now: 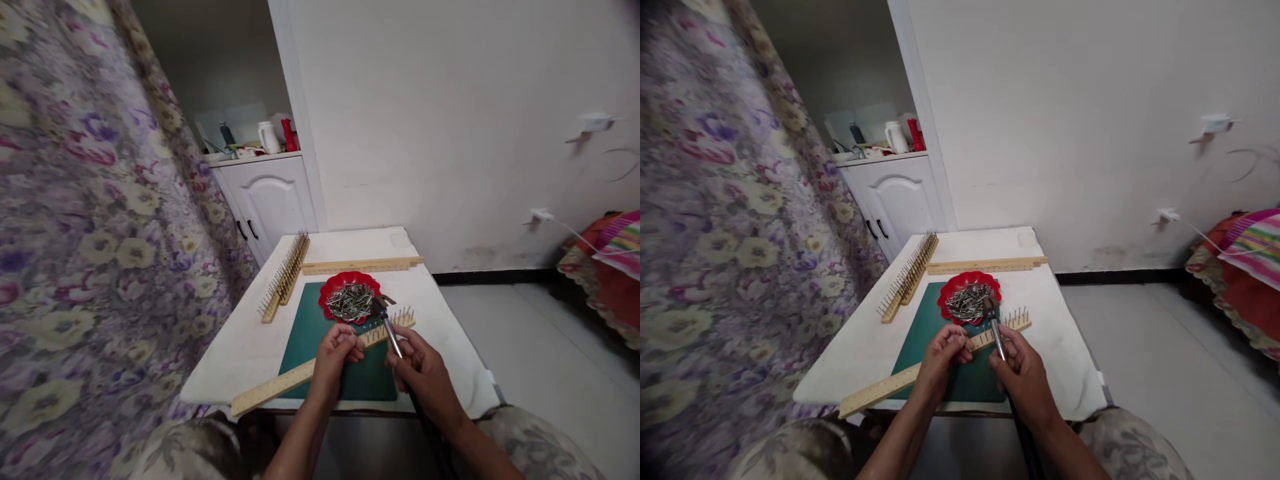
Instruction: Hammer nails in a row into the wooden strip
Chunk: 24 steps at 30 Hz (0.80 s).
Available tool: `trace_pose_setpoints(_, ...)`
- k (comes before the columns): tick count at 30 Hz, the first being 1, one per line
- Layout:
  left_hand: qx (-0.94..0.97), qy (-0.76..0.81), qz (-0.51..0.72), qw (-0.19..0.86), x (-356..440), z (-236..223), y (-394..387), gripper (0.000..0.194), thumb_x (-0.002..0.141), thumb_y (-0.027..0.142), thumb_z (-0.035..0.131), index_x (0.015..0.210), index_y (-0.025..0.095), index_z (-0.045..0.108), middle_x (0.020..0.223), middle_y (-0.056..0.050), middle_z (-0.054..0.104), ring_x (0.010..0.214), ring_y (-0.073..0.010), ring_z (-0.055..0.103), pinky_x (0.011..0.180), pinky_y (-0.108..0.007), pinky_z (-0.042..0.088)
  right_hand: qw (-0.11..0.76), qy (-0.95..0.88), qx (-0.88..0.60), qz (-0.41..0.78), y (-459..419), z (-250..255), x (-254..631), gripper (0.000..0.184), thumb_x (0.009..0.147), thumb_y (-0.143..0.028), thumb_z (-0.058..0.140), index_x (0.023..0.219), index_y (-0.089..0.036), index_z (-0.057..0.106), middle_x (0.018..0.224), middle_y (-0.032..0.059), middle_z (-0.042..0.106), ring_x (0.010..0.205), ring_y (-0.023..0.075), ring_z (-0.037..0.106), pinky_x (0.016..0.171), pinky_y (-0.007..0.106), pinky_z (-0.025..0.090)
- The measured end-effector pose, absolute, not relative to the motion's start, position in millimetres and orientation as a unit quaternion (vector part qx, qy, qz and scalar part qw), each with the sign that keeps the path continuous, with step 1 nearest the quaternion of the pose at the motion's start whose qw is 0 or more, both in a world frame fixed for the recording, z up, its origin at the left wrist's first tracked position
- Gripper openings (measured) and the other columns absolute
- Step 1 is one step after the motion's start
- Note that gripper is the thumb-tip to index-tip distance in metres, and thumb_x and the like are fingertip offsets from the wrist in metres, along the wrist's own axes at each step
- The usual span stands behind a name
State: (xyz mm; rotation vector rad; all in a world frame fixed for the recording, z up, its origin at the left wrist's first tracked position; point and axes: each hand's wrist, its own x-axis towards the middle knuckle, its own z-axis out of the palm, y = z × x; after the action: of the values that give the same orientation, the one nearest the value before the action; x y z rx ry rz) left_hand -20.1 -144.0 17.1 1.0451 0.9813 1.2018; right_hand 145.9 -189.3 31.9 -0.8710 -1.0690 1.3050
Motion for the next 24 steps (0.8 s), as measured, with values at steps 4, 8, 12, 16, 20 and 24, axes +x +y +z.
trace_pose_setpoints(4, 0.384, 0.352, 0.544, 0.657, -3, 28, -162, 0.017, 0.077, 0.028, 0.064, 0.080, 0.016, 0.053, 0.079, -0.002, 0.066, 0.061, -0.0087, 0.058, 0.057, -0.019, 0.042, 0.598, -0.447, -0.375, 0.550, -191, 32, 139, 0.051, 0.074, -0.023, 0.072, 0.121, -0.020, 0.051, 0.069, -0.0035, 0.059, 0.049, 0.0086, 0.048, 0.041, 0.017, 0.039)
trace_pose_setpoints(8, 0.365, 0.327, 0.557, 0.671, 7, 30, -171, 0.015, 0.076, 0.025, 0.066, 0.078, 0.015, 0.056, 0.069, 0.001, 0.061, 0.060, -0.0069, 0.054, 0.058, -0.018, 0.040, 0.609, -0.441, -0.378, 0.540, -191, 33, 137, 0.049, 0.074, -0.024, 0.071, 0.119, -0.020, 0.053, 0.068, -0.0034, 0.058, 0.050, 0.0096, 0.049, 0.041, 0.018, 0.040)
trace_pose_setpoints(12, 0.370, 0.331, 0.545, 0.675, 8, 30, -174, 0.015, 0.076, 0.024, 0.066, 0.079, 0.014, 0.055, 0.064, 0.001, 0.060, 0.058, -0.0079, 0.053, 0.058, -0.019, 0.039, 0.607, -0.444, -0.389, 0.532, -190, 33, 139, 0.048, 0.077, -0.023, 0.068, 0.122, -0.020, 0.050, 0.068, -0.0046, 0.056, 0.048, 0.0092, 0.046, 0.039, 0.017, 0.038)
trace_pose_setpoints(16, 0.404, 0.345, 0.526, 0.664, 4, 28, -179, 0.014, 0.076, 0.024, 0.063, 0.078, 0.015, 0.053, 0.065, 0.000, 0.061, 0.057, -0.0091, 0.052, 0.057, -0.020, 0.039, 0.594, -0.461, -0.398, 0.526, -192, 32, 140, 0.046, 0.080, -0.021, 0.063, 0.123, -0.020, 0.049, 0.066, -0.0060, 0.052, 0.047, 0.0090, 0.045, 0.041, 0.017, 0.037)
trace_pose_setpoints(20, 0.517, 0.420, 0.462, 0.586, -3, 23, -188, 0.010, 0.077, 0.022, 0.060, 0.075, 0.015, 0.054, 0.064, 0.000, 0.060, 0.059, -0.0110, 0.052, 0.058, -0.022, 0.038, 0.575, -0.521, -0.435, 0.456, -196, 31, 142, 0.048, 0.079, -0.015, 0.059, 0.126, -0.021, 0.049, 0.065, -0.0061, 0.053, 0.051, 0.0109, 0.048, 0.046, 0.019, 0.041)
trace_pose_setpoints(24, 0.664, 0.483, 0.412, 0.394, -8, 24, -197, 0.007, 0.080, 0.020, 0.056, 0.075, 0.016, 0.060, 0.072, -0.001, 0.059, 0.069, -0.0130, 0.053, 0.064, -0.023, 0.038, 0.537, -0.586, -0.473, 0.380, -199, 30, 141, 0.048, 0.079, -0.013, 0.057, 0.126, -0.019, 0.051, 0.074, -0.0008, 0.063, 0.064, 0.0162, 0.060, 0.061, 0.024, 0.049)
